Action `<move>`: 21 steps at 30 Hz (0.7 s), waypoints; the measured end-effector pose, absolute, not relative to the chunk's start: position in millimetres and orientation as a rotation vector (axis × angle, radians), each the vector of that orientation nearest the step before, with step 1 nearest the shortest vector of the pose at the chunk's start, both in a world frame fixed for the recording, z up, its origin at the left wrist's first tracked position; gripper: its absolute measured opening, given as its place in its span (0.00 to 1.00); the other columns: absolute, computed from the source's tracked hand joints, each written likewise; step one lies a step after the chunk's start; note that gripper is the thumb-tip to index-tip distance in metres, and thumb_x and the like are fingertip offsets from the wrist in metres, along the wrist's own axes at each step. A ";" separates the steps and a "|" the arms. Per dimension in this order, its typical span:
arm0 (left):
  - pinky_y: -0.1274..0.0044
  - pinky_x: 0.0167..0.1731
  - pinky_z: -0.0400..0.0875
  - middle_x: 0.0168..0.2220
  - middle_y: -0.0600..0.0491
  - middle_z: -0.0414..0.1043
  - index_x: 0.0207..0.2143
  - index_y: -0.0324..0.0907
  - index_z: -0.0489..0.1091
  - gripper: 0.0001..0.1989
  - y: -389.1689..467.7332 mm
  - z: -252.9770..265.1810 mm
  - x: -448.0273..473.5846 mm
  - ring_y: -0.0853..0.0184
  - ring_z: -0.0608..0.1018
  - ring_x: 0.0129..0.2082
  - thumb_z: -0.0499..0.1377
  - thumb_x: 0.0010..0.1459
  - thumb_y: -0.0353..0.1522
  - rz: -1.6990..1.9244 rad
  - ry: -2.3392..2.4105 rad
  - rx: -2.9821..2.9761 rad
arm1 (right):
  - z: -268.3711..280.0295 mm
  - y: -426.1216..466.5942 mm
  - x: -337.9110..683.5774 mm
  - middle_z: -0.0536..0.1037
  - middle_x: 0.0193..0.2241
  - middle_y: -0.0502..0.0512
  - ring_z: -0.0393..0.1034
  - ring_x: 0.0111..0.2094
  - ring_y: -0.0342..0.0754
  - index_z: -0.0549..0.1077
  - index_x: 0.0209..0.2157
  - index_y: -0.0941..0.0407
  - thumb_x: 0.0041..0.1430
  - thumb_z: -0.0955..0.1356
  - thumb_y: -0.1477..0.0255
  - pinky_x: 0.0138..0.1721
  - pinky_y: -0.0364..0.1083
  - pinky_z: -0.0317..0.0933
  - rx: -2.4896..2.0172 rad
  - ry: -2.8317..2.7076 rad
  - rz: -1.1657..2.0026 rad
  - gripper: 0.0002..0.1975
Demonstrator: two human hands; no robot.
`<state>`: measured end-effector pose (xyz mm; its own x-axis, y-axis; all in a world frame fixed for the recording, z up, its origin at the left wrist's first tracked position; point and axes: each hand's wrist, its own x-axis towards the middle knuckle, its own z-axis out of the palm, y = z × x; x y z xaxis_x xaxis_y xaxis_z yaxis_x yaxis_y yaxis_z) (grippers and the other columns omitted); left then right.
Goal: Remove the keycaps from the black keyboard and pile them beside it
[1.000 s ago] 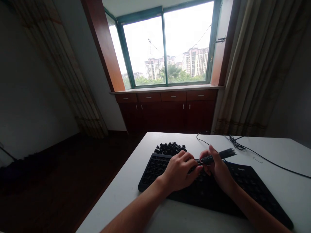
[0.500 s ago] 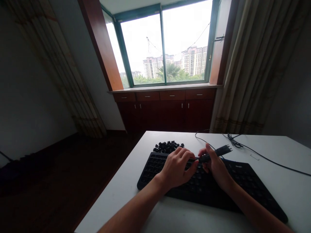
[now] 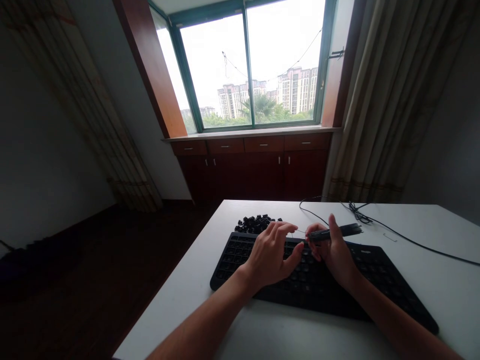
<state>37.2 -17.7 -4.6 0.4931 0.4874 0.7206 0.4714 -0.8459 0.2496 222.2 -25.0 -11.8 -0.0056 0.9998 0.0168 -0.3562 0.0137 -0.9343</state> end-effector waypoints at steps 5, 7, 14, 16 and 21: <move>0.67 0.41 0.73 0.45 0.47 0.73 0.49 0.41 0.65 0.10 -19.4 0.0 35.2 0.59 0.74 0.44 0.54 0.67 0.35 1.196 0.880 2.729 | -10.0 -26.3 222.7 0.65 0.16 0.50 0.57 0.17 0.41 0.75 0.25 0.56 0.58 0.55 0.36 0.17 0.40 0.53 -0.895 -0.974 1.382 0.39; 0.67 0.41 0.73 0.45 0.46 0.73 0.48 0.41 0.66 0.11 -20.2 1.4 35.0 0.58 0.74 0.43 0.54 0.67 0.37 1.182 0.858 2.730 | -8.3 -27.5 222.6 0.65 0.16 0.51 0.57 0.17 0.41 0.75 0.24 0.57 0.58 0.55 0.35 0.17 0.40 0.54 -0.891 -0.981 1.381 0.40; 0.69 0.42 0.72 0.44 0.48 0.73 0.46 0.41 0.68 0.09 -20.5 1.5 35.6 0.61 0.73 0.43 0.51 0.69 0.33 1.146 0.890 2.734 | -8.6 -28.1 223.0 0.66 0.16 0.51 0.57 0.17 0.41 0.75 0.23 0.57 0.58 0.54 0.35 0.17 0.40 0.53 -0.884 -0.983 1.390 0.41; 0.69 0.43 0.72 0.44 0.48 0.73 0.45 0.41 0.69 0.09 -20.1 0.8 35.8 0.61 0.73 0.43 0.52 0.69 0.34 1.123 0.886 2.748 | -9.4 -28.0 223.5 0.66 0.17 0.51 0.57 0.17 0.41 0.75 0.24 0.57 0.59 0.54 0.36 0.17 0.40 0.53 -0.883 -0.986 1.388 0.41; 0.70 0.41 0.73 0.43 0.49 0.74 0.43 0.41 0.71 0.08 -18.6 -2.0 36.7 0.62 0.74 0.42 0.55 0.68 0.35 1.128 0.875 2.777 | -8.5 -27.2 224.8 0.67 0.17 0.52 0.58 0.17 0.41 0.76 0.24 0.57 0.58 0.54 0.35 0.17 0.41 0.53 -0.871 -1.011 1.376 0.42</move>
